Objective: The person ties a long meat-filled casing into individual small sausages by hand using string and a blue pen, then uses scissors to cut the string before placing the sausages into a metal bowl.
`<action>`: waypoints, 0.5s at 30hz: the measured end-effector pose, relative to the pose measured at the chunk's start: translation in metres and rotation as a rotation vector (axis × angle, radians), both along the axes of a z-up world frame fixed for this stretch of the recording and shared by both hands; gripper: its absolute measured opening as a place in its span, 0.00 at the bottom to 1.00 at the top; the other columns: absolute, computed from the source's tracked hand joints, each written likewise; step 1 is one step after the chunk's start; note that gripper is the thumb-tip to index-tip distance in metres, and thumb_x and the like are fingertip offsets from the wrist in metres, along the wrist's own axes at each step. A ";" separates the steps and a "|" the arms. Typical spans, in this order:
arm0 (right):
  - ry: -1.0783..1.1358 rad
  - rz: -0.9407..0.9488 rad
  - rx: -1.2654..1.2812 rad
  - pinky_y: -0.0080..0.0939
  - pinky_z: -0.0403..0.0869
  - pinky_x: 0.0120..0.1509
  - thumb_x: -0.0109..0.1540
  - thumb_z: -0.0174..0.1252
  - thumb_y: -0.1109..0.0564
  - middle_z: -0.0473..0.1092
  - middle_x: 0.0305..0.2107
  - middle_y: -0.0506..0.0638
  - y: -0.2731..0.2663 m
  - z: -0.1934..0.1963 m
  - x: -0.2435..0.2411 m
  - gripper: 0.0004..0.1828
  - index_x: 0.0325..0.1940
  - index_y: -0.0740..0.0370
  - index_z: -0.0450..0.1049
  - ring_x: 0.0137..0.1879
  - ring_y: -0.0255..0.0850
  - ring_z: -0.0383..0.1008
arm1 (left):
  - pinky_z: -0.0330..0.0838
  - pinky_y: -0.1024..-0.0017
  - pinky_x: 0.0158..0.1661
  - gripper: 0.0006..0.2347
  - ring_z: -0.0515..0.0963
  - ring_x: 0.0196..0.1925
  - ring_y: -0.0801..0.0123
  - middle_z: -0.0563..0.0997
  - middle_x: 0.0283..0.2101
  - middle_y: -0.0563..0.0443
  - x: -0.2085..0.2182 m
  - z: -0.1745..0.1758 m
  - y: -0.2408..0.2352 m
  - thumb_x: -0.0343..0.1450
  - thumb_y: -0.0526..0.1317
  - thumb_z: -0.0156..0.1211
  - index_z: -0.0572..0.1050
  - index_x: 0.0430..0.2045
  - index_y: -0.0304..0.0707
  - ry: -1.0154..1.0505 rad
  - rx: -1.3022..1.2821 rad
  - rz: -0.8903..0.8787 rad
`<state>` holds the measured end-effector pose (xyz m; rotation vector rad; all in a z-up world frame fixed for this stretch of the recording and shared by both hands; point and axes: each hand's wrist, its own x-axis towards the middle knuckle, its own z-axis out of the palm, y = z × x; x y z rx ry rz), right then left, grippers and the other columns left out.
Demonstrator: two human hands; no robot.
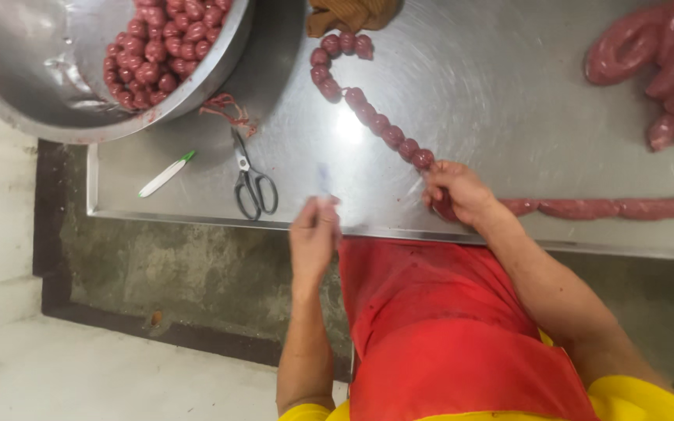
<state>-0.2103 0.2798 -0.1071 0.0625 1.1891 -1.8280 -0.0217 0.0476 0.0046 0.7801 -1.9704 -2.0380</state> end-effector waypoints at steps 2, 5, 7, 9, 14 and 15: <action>-0.168 -0.105 0.009 0.42 0.77 0.47 0.68 0.50 0.62 0.71 0.31 0.57 0.013 0.011 -0.002 0.03 0.44 0.64 0.66 0.37 0.42 0.74 | 0.69 0.70 0.30 0.16 0.71 0.27 0.72 0.75 0.25 0.51 0.007 -0.020 0.019 0.78 0.50 0.54 0.81 0.42 0.33 -0.362 -0.223 -0.251; -0.168 -0.161 0.082 0.40 0.75 0.55 0.67 0.47 0.62 0.75 0.45 0.65 0.018 0.020 0.005 0.13 0.56 0.68 0.64 0.45 0.42 0.75 | 0.73 0.68 0.48 0.18 0.80 0.45 0.69 0.84 0.41 0.48 0.009 -0.026 0.063 0.78 0.50 0.54 0.79 0.46 0.31 -0.169 -0.128 -0.432; -0.024 -0.109 0.160 0.39 0.73 0.57 0.67 0.47 0.66 0.74 0.51 0.67 0.023 0.014 0.020 0.20 0.64 0.68 0.62 0.48 0.42 0.74 | 0.74 0.66 0.49 0.18 0.82 0.45 0.64 0.84 0.40 0.38 0.006 -0.013 0.072 0.74 0.49 0.55 0.75 0.53 0.35 -0.237 -0.124 -0.515; 0.301 -0.156 0.241 0.38 0.74 0.63 0.64 0.44 0.72 0.68 0.62 0.60 0.029 0.009 0.031 0.30 0.71 0.64 0.55 0.59 0.40 0.74 | 0.74 0.63 0.51 0.15 0.82 0.50 0.60 0.83 0.48 0.38 -0.014 -0.001 0.067 0.78 0.45 0.53 0.76 0.54 0.35 0.031 -0.294 -0.314; 0.606 -0.213 0.218 0.40 0.74 0.61 0.60 0.48 0.78 0.59 0.70 0.59 0.029 0.013 0.047 0.40 0.74 0.58 0.47 0.61 0.42 0.71 | 0.68 0.48 0.40 0.12 0.78 0.36 0.49 0.80 0.31 0.43 -0.075 0.010 0.057 0.70 0.38 0.60 0.81 0.48 0.44 -0.194 -1.044 -0.318; 0.617 -0.216 0.218 0.40 0.75 0.58 0.58 0.48 0.79 0.56 0.71 0.57 0.031 0.014 0.050 0.44 0.74 0.56 0.46 0.62 0.42 0.71 | 0.68 0.48 0.40 0.12 0.78 0.36 0.49 0.80 0.31 0.43 -0.078 0.009 0.061 0.70 0.38 0.60 0.81 0.48 0.44 -0.187 -1.047 -0.317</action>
